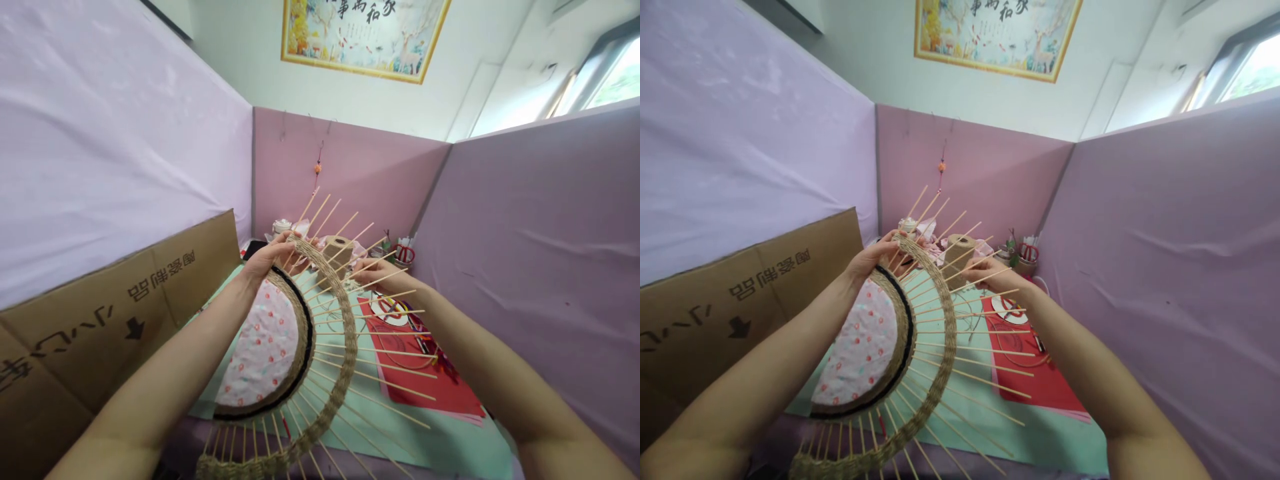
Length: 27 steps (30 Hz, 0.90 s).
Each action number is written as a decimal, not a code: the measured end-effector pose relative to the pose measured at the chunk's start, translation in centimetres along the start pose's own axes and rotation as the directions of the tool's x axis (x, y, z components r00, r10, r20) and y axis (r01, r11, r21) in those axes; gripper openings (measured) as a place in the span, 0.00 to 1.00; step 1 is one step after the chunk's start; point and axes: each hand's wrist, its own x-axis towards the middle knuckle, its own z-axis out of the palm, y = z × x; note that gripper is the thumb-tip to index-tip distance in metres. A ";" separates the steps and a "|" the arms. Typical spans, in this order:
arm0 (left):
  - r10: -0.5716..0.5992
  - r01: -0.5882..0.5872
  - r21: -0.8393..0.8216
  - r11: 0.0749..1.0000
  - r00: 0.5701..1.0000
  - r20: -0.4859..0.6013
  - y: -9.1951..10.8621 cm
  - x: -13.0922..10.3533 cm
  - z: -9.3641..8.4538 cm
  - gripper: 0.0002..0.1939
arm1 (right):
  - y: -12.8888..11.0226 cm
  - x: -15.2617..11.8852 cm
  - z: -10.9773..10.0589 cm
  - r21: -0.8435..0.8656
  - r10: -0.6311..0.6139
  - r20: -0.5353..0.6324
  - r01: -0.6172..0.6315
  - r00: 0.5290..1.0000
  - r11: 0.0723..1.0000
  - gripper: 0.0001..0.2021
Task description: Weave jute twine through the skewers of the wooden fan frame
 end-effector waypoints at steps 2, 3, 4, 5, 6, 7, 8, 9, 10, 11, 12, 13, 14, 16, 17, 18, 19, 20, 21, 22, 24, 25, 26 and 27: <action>-0.008 0.008 0.000 1.000 1.000 -0.001 0.0 0.1 -0.1 0.11 | -0.5 0.0 -1.0 0.003 -0.041 -0.059 0.041 0.997 0.999 0.13; -0.013 0.013 0.001 1.000 1.000 -0.003 0.0 0.2 -0.1 0.11 | -0.8 -0.1 -1.3 -0.004 -0.052 -0.083 0.052 0.995 0.999 0.13; -0.020 0.020 0.002 1.000 1.000 -0.005 -0.1 0.2 -0.1 0.12 | -1.0 -0.1 -1.6 -0.013 -0.059 -0.102 0.058 0.993 0.998 0.13; -0.025 0.025 0.003 1.000 1.000 -0.007 -0.1 0.3 -0.1 0.12 | -1.2 -0.2 -1.8 -0.022 -0.062 -0.114 0.060 0.992 0.998 0.13; -0.024 0.024 0.003 1.000 1.000 -0.009 -0.2 0.3 -0.1 0.12 | -1.3 -0.3 -1.8 -0.031 -0.062 -0.118 0.059 0.991 0.998 0.14; -0.019 0.019 0.004 1.000 1.000 -0.010 -0.2 0.4 -0.1 0.12 | -1.3 -0.3 -1.9 -0.040 -0.062 -0.118 0.058 0.991 0.998 0.13; -0.013 0.013 0.003 1.000 1.000 -0.010 -0.2 0.4 -0.1 0.12 | -1.3 -0.3 -1.8 -0.047 -0.061 -0.114 0.056 0.992 0.997 0.13; -0.007 0.007 0.003 1.000 1.000 -0.008 -0.3 0.4 -0.1 0.12 | -1.3 -0.4 -1.8 -0.050 -0.058 -0.108 0.053 0.992 0.997 0.13; -0.004 0.004 0.002 1.000 1.000 -0.006 -0.3 0.4 0.0 0.12 | -1.2 -0.3 -1.7 -0.051 -0.055 -0.103 0.050 0.993 0.997 0.13; -0.003 0.003 0.003 1.000 1.000 -0.005 -0.3 0.4 0.0 0.13 | -1.1 -0.3 -1.6 -0.050 -0.051 -0.099 0.046 0.994 0.998 0.12; -0.010 0.010 0.003 1.000 1.000 0.000 -0.3 0.4 0.1 0.13 | -1.1 -0.3 -1.5 -0.048 -0.047 -0.097 0.043 0.994 0.998 0.12; -0.014 0.014 0.002 1.000 1.000 0.003 -0.3 0.3 0.1 0.14 | -1.0 -0.2 -1.4 -0.046 -0.044 -0.096 0.040 0.994 0.998 0.12; -0.013 0.013 -0.003 1.000 1.000 0.004 -0.3 0.3 0.2 0.15 | -0.9 -0.1 -1.3 -0.045 -0.041 -0.098 0.037 0.994 0.998 0.11; -0.001 0.001 -0.016 1.000 1.000 0.004 -0.3 0.1 0.5 0.17 | -0.9 0.0 -1.2 -0.049 -0.032 -0.101 0.028 0.994 0.998 0.11; 0.005 -0.005 -0.021 1.000 1.000 0.002 -0.2 0.0 0.6 0.17 | -0.9 0.1 -1.2 -0.054 -0.027 -0.100 0.022 0.995 0.998 0.11; 0.007 -0.007 -0.022 1.000 1.000 -0.002 -0.1 -0.2 0.7 0.18 | -1.0 0.2 -1.3 -0.061 -0.025 -0.102 0.019 0.995 0.998 0.12; 0.001 -0.001 -0.018 1.000 1.000 -0.006 -0.1 -0.3 0.8 0.19 | -1.1 0.2 -1.5 -0.073 -0.025 -0.105 0.017 0.994 0.997 0.12; -0.011 0.011 -0.010 1.000 1.000 -0.008 0.0 -0.4 0.9 0.20 | -1.2 0.3 -1.7 -0.091 -0.026 -0.111 0.016 0.993 0.996 0.13; -0.022 0.022 -0.005 1.000 1.000 -0.010 0.1 -0.5 0.9 0.20 | -1.4 0.4 -1.9 -0.112 -0.026 -0.121 0.012 0.992 0.994 0.14; -0.029 0.029 -0.005 1.000 1.000 -0.011 0.2 -0.5 1.0 0.19 | -1.7 0.4 -2.2 -0.132 -0.028 -0.134 0.010 0.991 0.991 0.14; -0.038 0.038 -0.018 0.999 0.999 -0.009 0.3 -0.6 1.0 0.17 | -2.6 0.4 -3.0 -0.165 -0.049 -0.179 0.019 0.983 0.986 0.15; -0.043 0.042 -0.024 0.999 0.999 -0.007 0.3 -0.6 1.0 0.16 | -3.2 0.4 -3.3 -0.181 -0.071 -0.208 0.033 0.976 0.983 0.16; -0.046 0.046 -0.030 0.999 0.999 -0.005 0.3 -0.7 0.9 0.15 | -3.8 0.4 -3.7 -0.201 -0.103 -0.241 0.054 0.965 0.978 0.16; -0.046 0.046 -0.034 0.998 0.999 -0.003 0.3 -0.6 0.9 0.13 | -4.5 0.4 -3.9 -0.230 -0.141 -0.273 0.077 0.952 0.970 0.16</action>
